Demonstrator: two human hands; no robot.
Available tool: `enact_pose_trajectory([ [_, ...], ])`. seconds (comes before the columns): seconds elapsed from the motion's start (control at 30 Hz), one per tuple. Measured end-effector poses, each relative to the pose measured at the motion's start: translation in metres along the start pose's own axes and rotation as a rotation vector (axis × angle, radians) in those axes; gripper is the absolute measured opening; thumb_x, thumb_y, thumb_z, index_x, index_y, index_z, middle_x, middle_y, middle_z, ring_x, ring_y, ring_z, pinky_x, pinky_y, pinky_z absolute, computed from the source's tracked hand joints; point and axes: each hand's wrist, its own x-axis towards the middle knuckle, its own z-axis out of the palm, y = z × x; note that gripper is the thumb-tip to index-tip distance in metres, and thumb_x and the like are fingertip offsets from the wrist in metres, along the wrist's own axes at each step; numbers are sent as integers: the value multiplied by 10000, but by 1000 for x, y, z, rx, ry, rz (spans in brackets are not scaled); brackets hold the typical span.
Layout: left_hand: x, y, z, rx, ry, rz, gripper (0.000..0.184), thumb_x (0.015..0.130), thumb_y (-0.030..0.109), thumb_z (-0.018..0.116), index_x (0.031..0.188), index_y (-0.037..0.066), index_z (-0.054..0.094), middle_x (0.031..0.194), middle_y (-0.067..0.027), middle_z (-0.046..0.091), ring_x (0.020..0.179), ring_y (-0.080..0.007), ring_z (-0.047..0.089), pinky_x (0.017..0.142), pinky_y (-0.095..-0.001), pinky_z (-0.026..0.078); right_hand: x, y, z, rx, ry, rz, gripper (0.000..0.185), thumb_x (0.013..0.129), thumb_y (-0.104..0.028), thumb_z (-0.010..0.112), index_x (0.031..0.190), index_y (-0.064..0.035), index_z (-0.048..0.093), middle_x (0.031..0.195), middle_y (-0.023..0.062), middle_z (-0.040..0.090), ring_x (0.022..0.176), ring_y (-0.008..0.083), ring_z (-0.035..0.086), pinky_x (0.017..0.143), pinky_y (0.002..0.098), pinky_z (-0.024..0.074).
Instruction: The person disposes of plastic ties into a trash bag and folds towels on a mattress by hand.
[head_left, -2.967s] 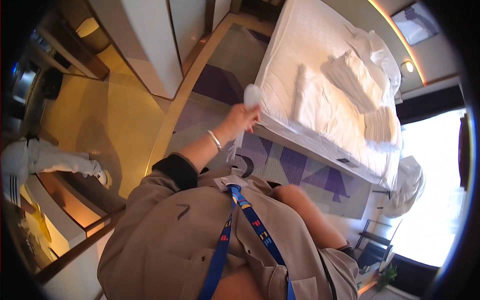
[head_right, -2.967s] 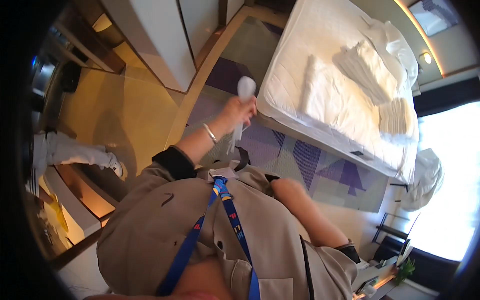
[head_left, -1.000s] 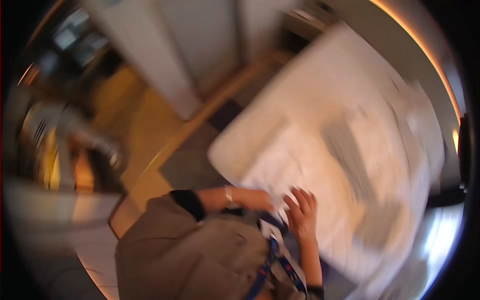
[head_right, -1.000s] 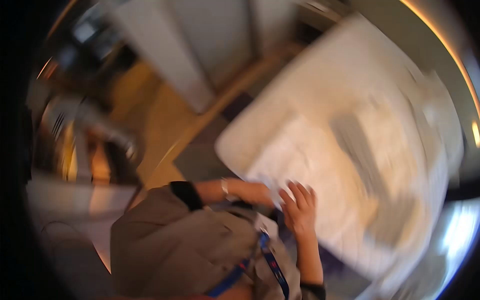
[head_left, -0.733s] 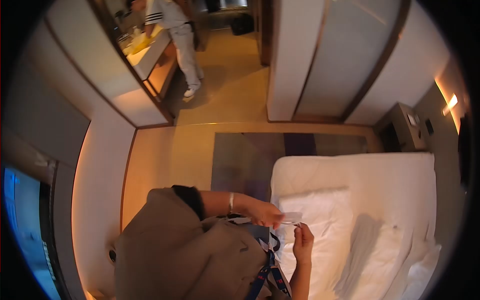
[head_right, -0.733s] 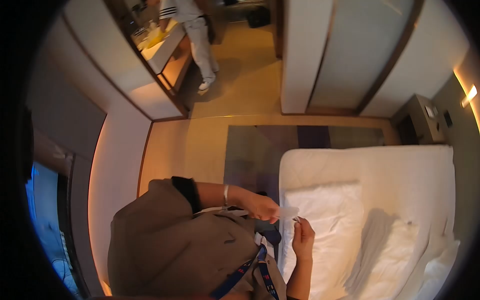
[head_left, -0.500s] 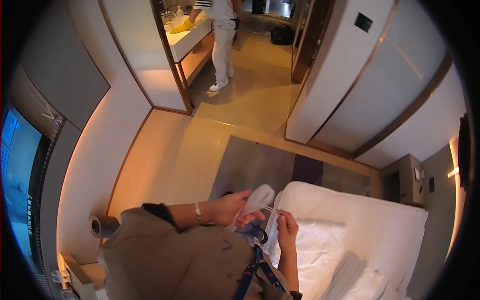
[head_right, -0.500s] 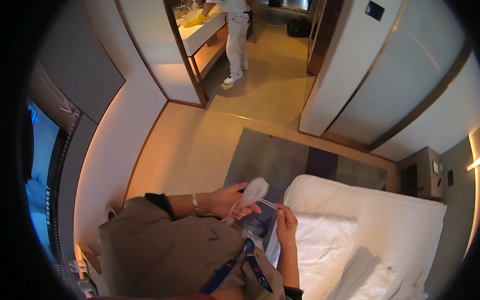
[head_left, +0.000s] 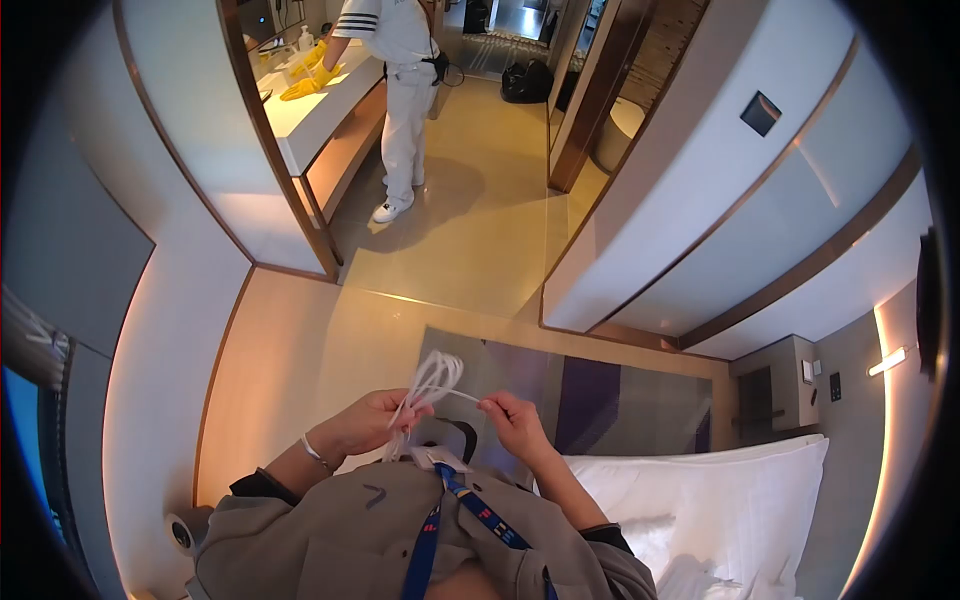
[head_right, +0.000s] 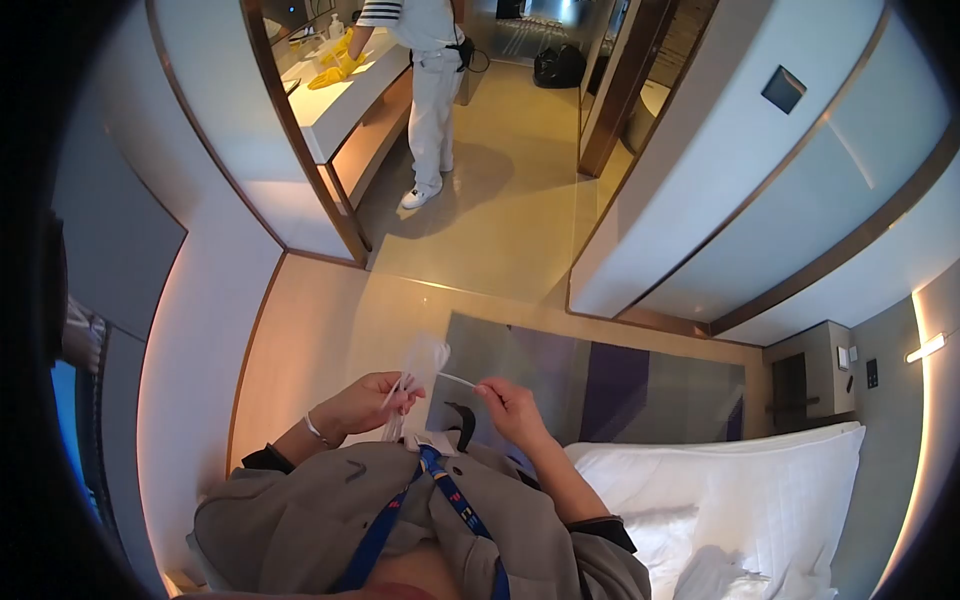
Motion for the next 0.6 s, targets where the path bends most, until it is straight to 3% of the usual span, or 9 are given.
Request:
enact_pose_trajectory([
  [0.13,57,49,-31,204,-37,-128,368,849,87,556,1192,-26,489,898,7,509,802,-55,462,747,-227,402,71,13,-25,-113,-48,2,148,866,-155,546,854,-17,599,672,158,564,557,257,504,552,305,430],
  [0.2,85,71,-28,-217,-127,-171,444,808,40,579,1217,-71,448,898,-23,512,804,-82,488,754,-223,408,106,30,-40,-94,-35,38,151,862,-157,549,838,-15,592,653,162,554,557,291,511,545,322,428],
  [0.33,166,108,-49,-476,-97,-240,508,762,17,602,1233,-74,434,866,-22,515,785,-88,504,736,-224,417,192,72,-77,-32,16,-28,148,860,-159,552,846,-18,594,658,167,556,572,306,527,546,334,433],
  [0.43,240,145,-76,-312,1,-90,481,789,49,600,1225,-75,438,855,-17,527,768,-96,519,724,-229,426,272,90,-113,-95,-22,-61,149,868,-164,533,855,-25,585,676,172,561,599,317,548,559,353,440],
  [0.53,313,198,-97,-188,95,-46,393,809,96,607,1159,-46,500,847,-11,550,749,-94,525,714,-222,426,354,90,-144,-125,-233,-5,148,870,-188,496,874,-50,549,732,167,578,693,337,577,624,383,453],
  [0.6,357,221,-116,136,316,-28,275,822,100,590,1078,3,565,777,-11,546,733,-98,528,701,-252,446,403,100,-159,-277,-303,-100,152,871,-203,496,870,-62,554,757,153,591,717,322,590,623,393,458],
])
